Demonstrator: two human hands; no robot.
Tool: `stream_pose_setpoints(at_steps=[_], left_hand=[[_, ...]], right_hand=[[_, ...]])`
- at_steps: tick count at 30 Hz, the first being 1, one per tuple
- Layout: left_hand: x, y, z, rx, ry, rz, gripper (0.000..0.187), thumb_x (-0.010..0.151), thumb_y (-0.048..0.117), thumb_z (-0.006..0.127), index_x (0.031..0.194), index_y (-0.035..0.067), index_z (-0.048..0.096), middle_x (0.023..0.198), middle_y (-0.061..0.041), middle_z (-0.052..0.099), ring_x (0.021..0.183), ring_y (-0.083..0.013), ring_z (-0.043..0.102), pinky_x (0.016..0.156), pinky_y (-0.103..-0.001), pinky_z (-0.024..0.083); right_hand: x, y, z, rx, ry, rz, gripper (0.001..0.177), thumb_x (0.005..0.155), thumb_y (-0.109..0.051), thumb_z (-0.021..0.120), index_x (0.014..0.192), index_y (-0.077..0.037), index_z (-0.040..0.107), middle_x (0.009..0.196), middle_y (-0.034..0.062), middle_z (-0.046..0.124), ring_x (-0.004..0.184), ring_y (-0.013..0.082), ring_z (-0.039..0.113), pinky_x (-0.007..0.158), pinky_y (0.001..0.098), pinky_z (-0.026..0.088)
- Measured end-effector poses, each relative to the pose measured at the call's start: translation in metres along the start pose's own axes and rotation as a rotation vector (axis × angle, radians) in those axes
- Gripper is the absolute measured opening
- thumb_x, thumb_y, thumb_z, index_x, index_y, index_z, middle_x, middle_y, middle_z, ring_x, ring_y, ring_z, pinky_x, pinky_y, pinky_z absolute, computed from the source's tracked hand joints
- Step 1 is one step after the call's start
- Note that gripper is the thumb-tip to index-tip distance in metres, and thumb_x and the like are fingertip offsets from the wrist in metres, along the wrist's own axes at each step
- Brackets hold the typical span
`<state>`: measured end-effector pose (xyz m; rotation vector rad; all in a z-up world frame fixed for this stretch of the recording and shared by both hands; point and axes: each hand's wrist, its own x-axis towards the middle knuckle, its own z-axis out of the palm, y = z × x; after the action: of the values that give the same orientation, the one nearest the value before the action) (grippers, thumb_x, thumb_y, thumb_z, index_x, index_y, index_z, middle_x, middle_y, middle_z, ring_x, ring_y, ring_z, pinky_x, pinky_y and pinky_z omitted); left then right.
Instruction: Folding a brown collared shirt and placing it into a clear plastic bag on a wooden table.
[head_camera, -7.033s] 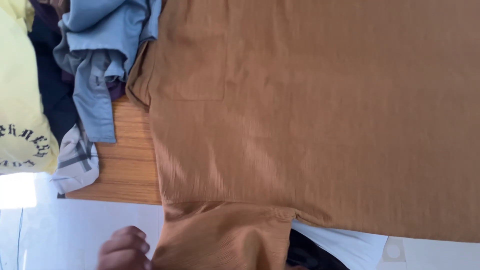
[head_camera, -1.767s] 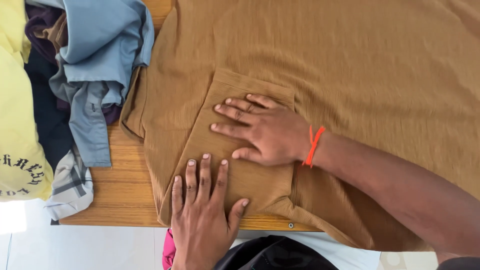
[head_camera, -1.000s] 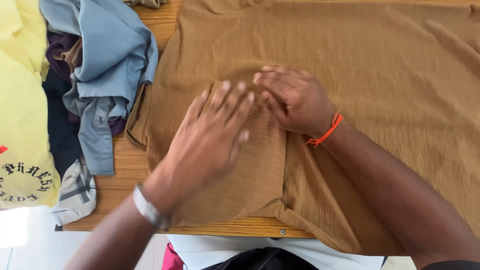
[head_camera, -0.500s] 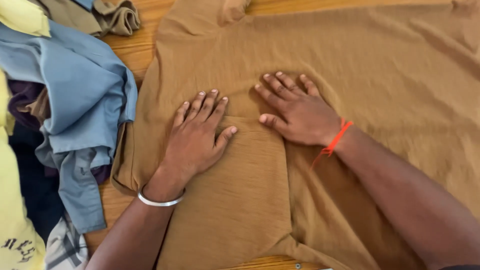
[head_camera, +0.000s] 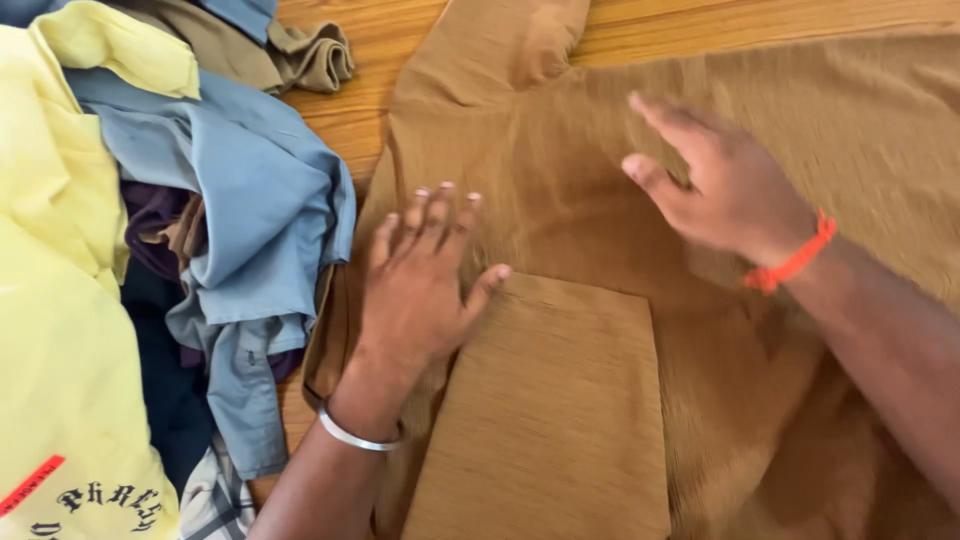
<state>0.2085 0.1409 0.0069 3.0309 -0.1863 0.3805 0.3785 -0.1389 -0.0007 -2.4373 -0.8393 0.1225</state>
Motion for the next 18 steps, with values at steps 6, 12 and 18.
stream_pose_setpoints(at_steps=[6, 12, 18], left_hand=[[0.002, -0.034, 0.016, 0.053, -0.061, -0.174, 0.075, 0.096, 0.059, 0.052, 0.154, 0.012, 0.041, 0.161, -0.020, 0.036, 0.149, -0.0360, 0.029, 0.119, -0.051, 0.021], [0.007, -0.032, 0.013, 0.013, -0.089, -0.219, 0.075, 0.094, 0.057, 0.055, 0.153, 0.013, 0.043, 0.159, -0.018, 0.037, 0.148, -0.0365, 0.031, 0.118, -0.051, 0.024], [0.014, -0.060, 0.028, -0.274, 0.065, -0.225, 0.049, 0.096, 0.034, 0.057, 0.139, 0.012, 0.064, 0.151, -0.017, 0.058, 0.144, -0.0361, 0.045, 0.115, -0.050, 0.034]], right_hand=[[0.082, 0.048, 0.003, -0.392, 0.014, 0.054, 0.076, 0.101, -0.065, 0.029, 0.163, -0.020, 0.023, 0.169, 0.0150, 0.015, 0.155, 0.0329, 0.012, 0.124, 0.0516, 0.010], [0.096, 0.076, 0.011, -0.366, -0.125, 0.284, 0.078, 0.097, -0.068, 0.026, 0.164, -0.031, 0.011, 0.172, 0.0058, -0.002, 0.157, 0.0270, -0.006, 0.126, 0.0505, 0.000], [0.144, 0.078, -0.026, -0.014, 0.126, 0.423, 0.062, 0.113, -0.053, 0.051, 0.108, 0.008, 0.061, 0.096, 0.0339, 0.066, 0.087, 0.0557, 0.063, 0.074, 0.0657, 0.056]])
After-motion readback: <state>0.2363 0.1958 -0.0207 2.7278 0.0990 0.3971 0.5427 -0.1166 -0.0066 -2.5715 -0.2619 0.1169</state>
